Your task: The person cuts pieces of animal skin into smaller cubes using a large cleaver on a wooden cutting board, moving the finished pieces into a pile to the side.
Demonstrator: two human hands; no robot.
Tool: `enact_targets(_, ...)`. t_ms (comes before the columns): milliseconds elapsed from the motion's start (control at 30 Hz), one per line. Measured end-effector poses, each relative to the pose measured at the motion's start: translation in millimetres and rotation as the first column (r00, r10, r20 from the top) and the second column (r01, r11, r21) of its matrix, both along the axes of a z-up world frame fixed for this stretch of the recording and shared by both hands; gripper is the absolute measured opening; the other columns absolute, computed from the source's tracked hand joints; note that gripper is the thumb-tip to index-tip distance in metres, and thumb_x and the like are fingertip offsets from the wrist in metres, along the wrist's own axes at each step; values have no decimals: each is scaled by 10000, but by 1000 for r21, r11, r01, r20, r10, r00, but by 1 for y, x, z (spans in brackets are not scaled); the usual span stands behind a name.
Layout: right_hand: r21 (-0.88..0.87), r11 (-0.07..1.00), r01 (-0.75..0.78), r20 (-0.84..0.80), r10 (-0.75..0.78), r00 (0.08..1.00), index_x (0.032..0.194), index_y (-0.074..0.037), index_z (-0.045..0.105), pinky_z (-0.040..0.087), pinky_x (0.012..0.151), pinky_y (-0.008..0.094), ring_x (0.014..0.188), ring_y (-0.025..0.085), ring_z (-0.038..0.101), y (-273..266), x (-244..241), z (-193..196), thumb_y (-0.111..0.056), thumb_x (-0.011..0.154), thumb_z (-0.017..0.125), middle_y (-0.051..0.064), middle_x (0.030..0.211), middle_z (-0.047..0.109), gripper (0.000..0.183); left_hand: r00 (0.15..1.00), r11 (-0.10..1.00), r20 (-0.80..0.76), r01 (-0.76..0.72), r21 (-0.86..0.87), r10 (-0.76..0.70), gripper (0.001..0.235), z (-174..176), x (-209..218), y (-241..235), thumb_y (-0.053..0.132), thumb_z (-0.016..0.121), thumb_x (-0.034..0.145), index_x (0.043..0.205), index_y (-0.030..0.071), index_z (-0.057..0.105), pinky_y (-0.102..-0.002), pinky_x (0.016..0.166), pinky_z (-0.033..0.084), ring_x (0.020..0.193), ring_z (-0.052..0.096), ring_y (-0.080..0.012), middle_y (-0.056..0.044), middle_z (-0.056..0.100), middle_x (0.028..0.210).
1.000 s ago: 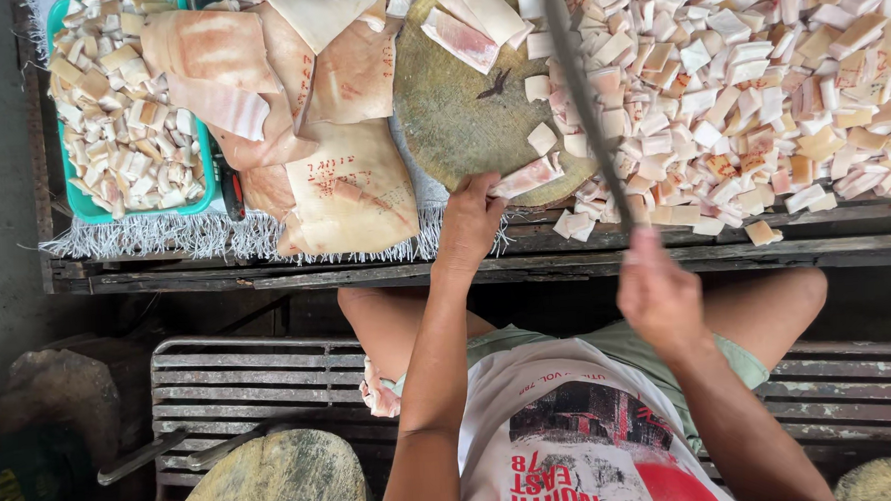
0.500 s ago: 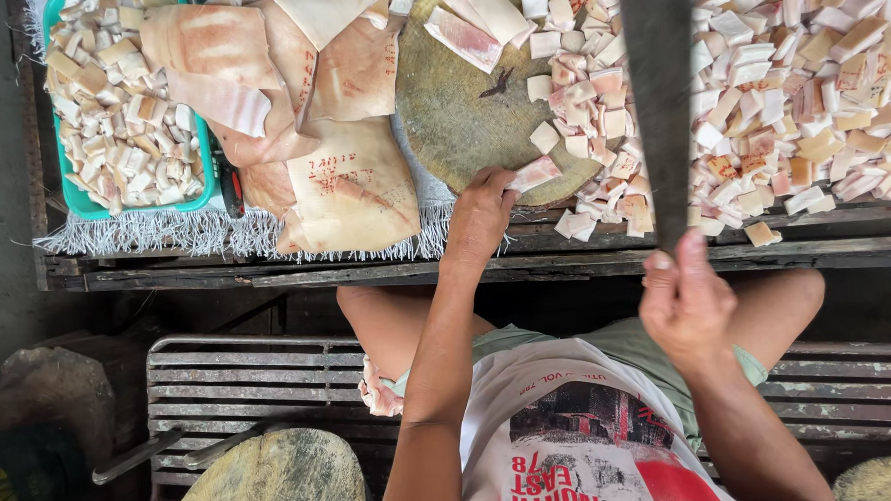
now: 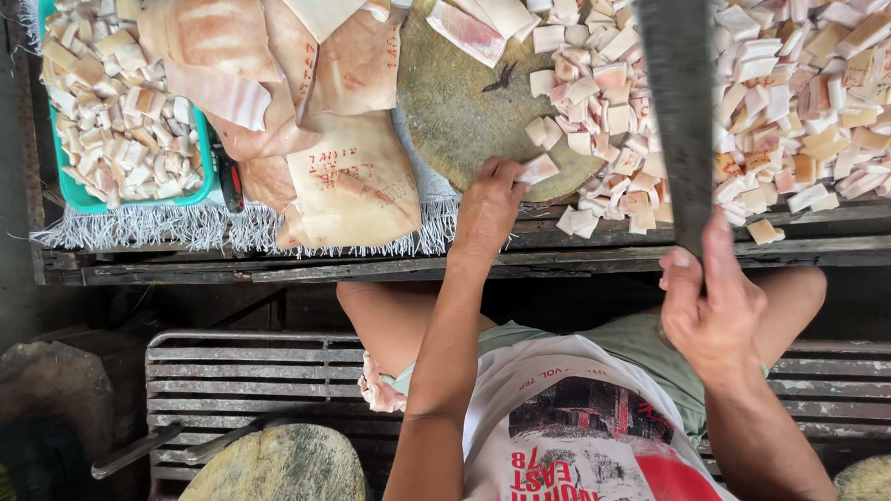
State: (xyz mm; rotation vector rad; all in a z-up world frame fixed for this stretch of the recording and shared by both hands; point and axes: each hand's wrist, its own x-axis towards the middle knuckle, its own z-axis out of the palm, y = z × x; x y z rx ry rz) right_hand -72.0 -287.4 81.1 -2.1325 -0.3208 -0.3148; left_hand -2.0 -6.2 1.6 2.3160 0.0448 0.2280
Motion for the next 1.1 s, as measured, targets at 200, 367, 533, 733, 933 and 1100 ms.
enact_targets(200,-375,914,-156,17,175,984,1541,-112,437,609,801,449,890,414,736,27,2,-38,0,937,655,268,1066,723,652,997,995,-54,52,80,-48,232,7,1,2,150,758,884,1030,37,617,-462,808,573,956,697,-386,-153,642,1149)
enact_targets(367,-343,915,-211,-238,132,962,1540,-113,470,576,711,506,763,442,689,19,6,-35,-34,894,644,256,921,707,673,995,996,-25,92,19,-92,214,9,0,10,105,765,859,1041,41,671,-467,776,552,901,689,-384,-154,663,1078)
enact_targets(533,-210,965,-154,-257,98,961,1539,-140,477,585,686,477,733,397,703,13,-11,-19,-53,924,614,241,922,699,636,999,954,38,35,-297,-25,168,3,6,32,56,802,841,919,26,657,-352,719,582,790,697,-237,-109,679,931)
enact_targets(733,-333,888,-317,-335,202,920,1515,-195,499,580,661,501,716,405,699,18,-4,-34,-86,896,631,194,943,737,642,943,918,117,-266,-294,311,83,-1,38,71,-2,726,896,950,22,666,-311,667,578,740,692,-194,-110,701,910)
enact_targets(933,-439,879,-184,-260,72,963,1516,-196,519,574,688,529,742,436,693,27,47,-56,-92,914,623,238,925,719,620,913,965,341,-257,59,222,188,-29,108,76,50,714,905,1093,58,716,-455,952,545,1075,686,-329,-172,722,1134)
enact_targets(1100,-404,902,-151,-257,46,965,1520,-178,529,564,704,541,754,451,689,35,79,-57,-65,916,609,264,897,709,619,901,914,355,-341,220,251,559,-42,183,88,160,710,898,1378,-66,537,-547,1072,400,1256,559,-380,-264,614,1354)
